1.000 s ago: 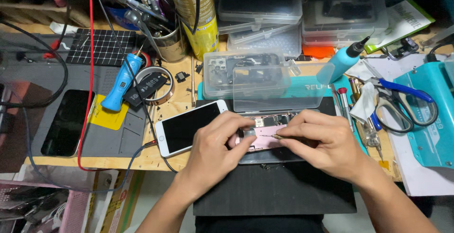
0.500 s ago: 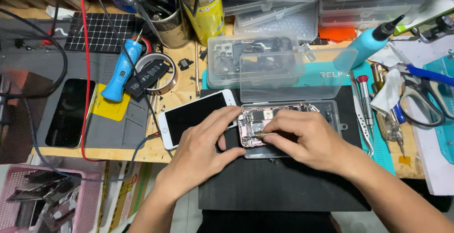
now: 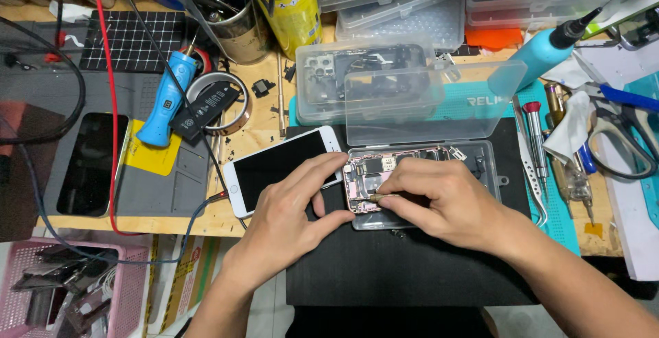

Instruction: The person uses a small screwdriver to remove screws from a disassembled smartphone chassis on a workbench. They place the removed screws into a clear plastic parts box and continue unscrewing additional fasteners from the device.

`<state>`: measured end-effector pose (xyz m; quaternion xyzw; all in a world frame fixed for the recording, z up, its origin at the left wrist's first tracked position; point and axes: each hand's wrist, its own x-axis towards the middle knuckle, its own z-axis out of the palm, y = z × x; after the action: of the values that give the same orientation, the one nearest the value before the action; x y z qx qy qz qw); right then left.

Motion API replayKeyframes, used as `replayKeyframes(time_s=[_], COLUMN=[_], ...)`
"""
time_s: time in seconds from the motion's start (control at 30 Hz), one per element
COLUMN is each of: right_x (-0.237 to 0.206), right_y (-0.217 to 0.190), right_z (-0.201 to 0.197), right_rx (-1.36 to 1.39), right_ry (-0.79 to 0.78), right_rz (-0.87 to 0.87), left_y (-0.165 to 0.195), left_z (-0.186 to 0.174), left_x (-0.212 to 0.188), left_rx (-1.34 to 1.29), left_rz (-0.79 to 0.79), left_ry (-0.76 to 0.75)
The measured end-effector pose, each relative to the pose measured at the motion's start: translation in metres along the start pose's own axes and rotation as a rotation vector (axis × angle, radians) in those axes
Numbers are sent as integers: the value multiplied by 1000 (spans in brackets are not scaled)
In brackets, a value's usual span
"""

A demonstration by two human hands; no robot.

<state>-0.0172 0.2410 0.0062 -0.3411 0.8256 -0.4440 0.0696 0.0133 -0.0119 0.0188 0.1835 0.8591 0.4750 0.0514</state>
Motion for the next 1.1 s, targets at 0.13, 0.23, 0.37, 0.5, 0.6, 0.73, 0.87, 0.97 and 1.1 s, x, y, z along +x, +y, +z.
replayKeyframes(time_s=[0.13,0.23,0.37,0.5,0.6,0.73,0.87,0.97,1.1], right_x=[1,1,2,2,3,3,3,4,4], right_y=[0,-1,-1,-2,-1,-1,-1,-2,-1], right_z=[1,1,1,1,1,2,2,3,4], right_rx=[-7,-14,-6,-10,-13,-8,-21,29,67], right_ry=[6,5,0,-5,9,3,-6,8,-16], right_rz=[-16,-13,0,19,-33,-13,-4,-17,97], left_y=[0,-1,-1,-1,-1,-1,-1,-1,-1], left_z=[0,0,1,1,1,2,2,2,3], left_x=[0,0,1,0,0,0,1,1,1], left_rx=[1,5,4,13,12,4,-5,-20,-41], left_rz=[-5,-9,-35,-35,-33,-32,-19,-32,-51], left_ry=[-3,-2,-7,0,1,3,15,18,20])
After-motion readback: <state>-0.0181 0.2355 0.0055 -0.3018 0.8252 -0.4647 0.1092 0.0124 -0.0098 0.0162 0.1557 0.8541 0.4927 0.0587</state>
